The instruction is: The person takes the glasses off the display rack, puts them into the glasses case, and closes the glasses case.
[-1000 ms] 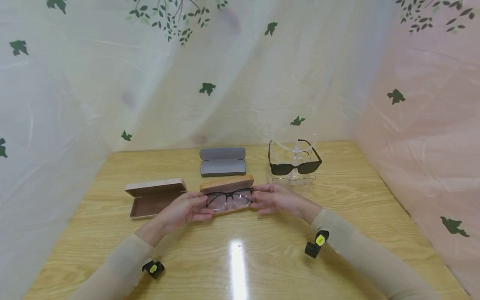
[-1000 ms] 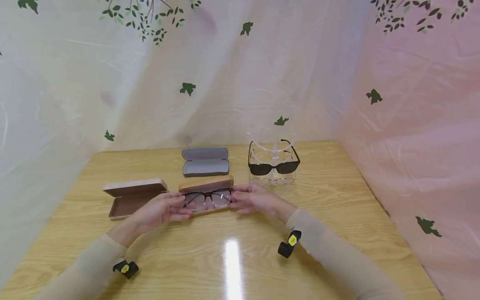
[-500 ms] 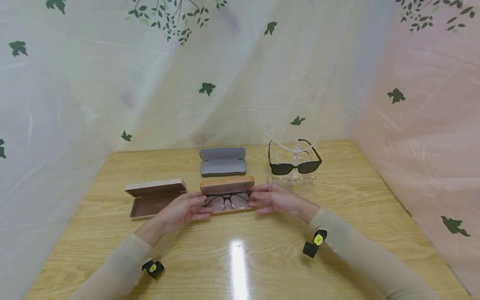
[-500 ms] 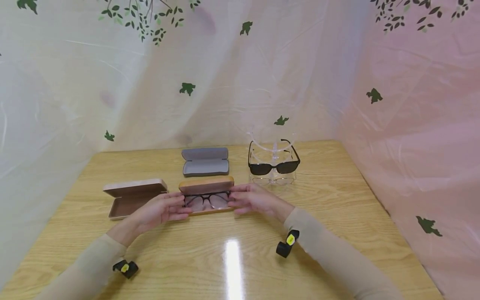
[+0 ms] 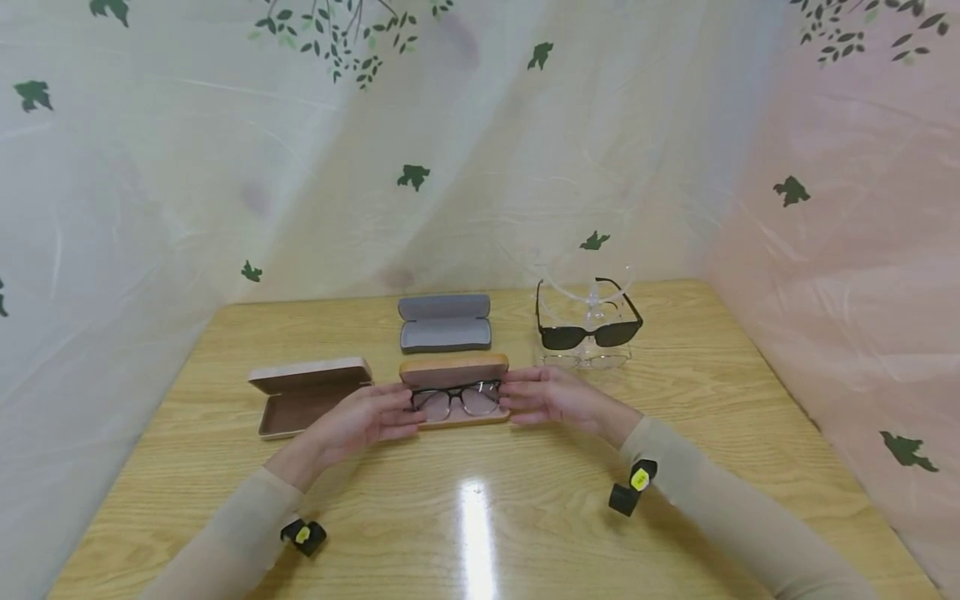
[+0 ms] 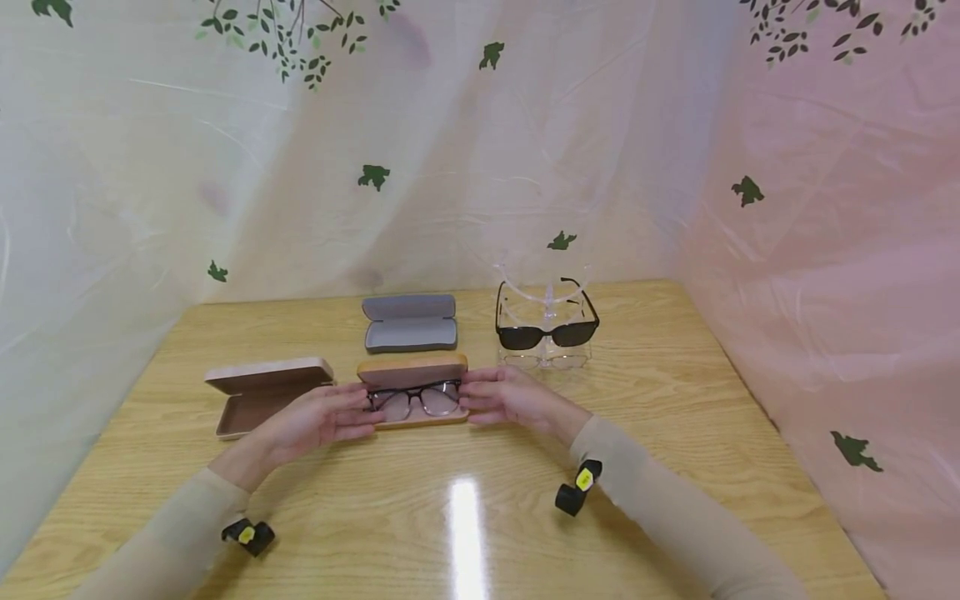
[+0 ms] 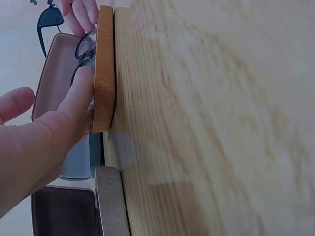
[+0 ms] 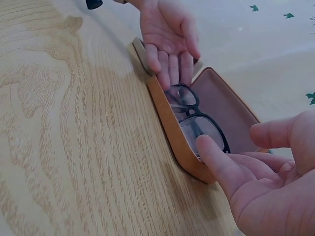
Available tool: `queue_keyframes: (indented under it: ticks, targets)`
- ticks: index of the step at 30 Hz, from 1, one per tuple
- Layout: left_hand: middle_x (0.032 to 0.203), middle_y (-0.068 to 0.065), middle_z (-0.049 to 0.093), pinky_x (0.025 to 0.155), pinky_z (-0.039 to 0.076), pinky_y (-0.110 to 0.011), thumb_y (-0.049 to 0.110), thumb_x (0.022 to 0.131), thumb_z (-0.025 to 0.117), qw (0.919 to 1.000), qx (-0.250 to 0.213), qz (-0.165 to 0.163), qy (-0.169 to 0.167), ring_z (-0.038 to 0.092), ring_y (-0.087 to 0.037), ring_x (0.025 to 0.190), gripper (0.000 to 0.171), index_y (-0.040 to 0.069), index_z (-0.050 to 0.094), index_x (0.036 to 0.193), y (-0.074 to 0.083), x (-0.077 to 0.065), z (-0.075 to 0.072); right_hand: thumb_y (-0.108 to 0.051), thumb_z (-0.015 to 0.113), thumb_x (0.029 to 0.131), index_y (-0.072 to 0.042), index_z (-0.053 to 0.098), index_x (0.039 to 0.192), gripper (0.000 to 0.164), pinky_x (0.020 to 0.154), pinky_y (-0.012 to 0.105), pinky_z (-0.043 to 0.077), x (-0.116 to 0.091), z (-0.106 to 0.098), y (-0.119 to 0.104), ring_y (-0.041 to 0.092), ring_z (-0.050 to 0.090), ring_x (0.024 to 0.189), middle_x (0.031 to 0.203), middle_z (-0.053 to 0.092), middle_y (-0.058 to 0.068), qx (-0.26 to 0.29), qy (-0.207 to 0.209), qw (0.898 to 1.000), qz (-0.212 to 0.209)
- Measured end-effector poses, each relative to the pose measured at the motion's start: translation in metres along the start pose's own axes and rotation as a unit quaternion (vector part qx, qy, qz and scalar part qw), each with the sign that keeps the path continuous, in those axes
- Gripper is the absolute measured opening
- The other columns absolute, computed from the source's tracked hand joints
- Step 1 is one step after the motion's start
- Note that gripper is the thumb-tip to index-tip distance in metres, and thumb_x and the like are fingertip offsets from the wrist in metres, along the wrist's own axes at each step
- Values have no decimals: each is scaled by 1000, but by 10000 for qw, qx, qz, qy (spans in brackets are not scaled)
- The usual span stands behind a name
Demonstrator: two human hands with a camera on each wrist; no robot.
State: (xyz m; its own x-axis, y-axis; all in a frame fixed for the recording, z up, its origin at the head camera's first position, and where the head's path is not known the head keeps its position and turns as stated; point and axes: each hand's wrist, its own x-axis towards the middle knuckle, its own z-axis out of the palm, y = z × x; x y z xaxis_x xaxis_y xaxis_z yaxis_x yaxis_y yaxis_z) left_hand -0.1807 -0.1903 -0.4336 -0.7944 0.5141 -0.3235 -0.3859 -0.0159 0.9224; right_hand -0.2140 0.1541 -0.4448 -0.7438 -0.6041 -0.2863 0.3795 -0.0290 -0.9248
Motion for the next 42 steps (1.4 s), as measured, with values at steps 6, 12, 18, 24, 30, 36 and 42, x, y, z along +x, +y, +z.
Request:
queue_keyframes:
  ticks: [6, 12, 18, 24, 30, 36, 42]
  targets:
    - [155, -37, 26, 107, 45, -44, 16, 110, 45, 10000, 63, 19, -60, 44, -42, 138, 61, -15, 15, 153, 1, -2, -4, -3, 48, 105, 14, 30, 150, 51, 100, 46, 51, -1, -1, -2, 43, 46, 135, 151, 38, 33, 8, -61, 10000, -42]
    - [156, -34, 27, 107, 46, -44, 18, 109, 47, 9997, 244, -39, -84, 46, -39, 137, 62, -15, 18, 153, 2, -2, -6, -4, 49, 106, 14, 31, 150, 51, 100, 47, 51, -1, -2, -2, 43, 48, 134, 150, 39, 32, -76, -32, 10000, 51]
    - [163, -30, 11, 107, 46, -44, 20, 109, 49, 9988, 463, -129, -128, 43, -38, 140, 71, -13, 9, 156, 5, 1, -6, -9, 52, 106, 13, 35, 149, 51, 96, 49, 53, -4, -5, -6, 43, 54, 129, 147, 46, 31, -295, 207, 9992, 196]
    - [158, -33, 25, 108, 44, -48, 21, 109, 47, 9974, 690, -51, -178, 42, -42, 139, 66, -13, 13, 155, 10, -6, -9, -13, 51, 107, 12, 34, 149, 53, 95, 50, 54, -9, -6, -11, 44, 57, 125, 145, 48, 31, -430, 257, 9984, 265]
    - [157, -27, 31, 106, 47, -49, 26, 107, 53, 9966, 798, -127, 172, 44, -43, 137, 65, -6, 23, 155, 13, -10, -11, -17, 48, 109, 10, 33, 151, 53, 95, 51, 54, -10, -6, -14, 44, 56, 126, 147, 46, 31, -480, 298, 9981, 238]
    - [159, -26, 26, 102, 50, -48, 30, 106, 56, 9957, 744, -279, 478, 37, -43, 140, 71, 1, 18, 159, 15, -10, -10, -25, 48, 109, 6, 32, 152, 55, 96, 49, 54, -9, -4, -16, 46, 51, 130, 150, 41, 29, -327, 430, 9982, 246]
    - [165, -25, 12, 108, 43, -54, 29, 107, 54, 9973, 636, -356, 99, 22, -45, 148, 79, 7, 2, 163, 14, -2, -9, -34, 49, 108, 6, 33, 151, 61, 94, 49, 55, -7, -3, -18, 46, 53, 127, 149, 42, 31, -434, 509, 9973, 308]
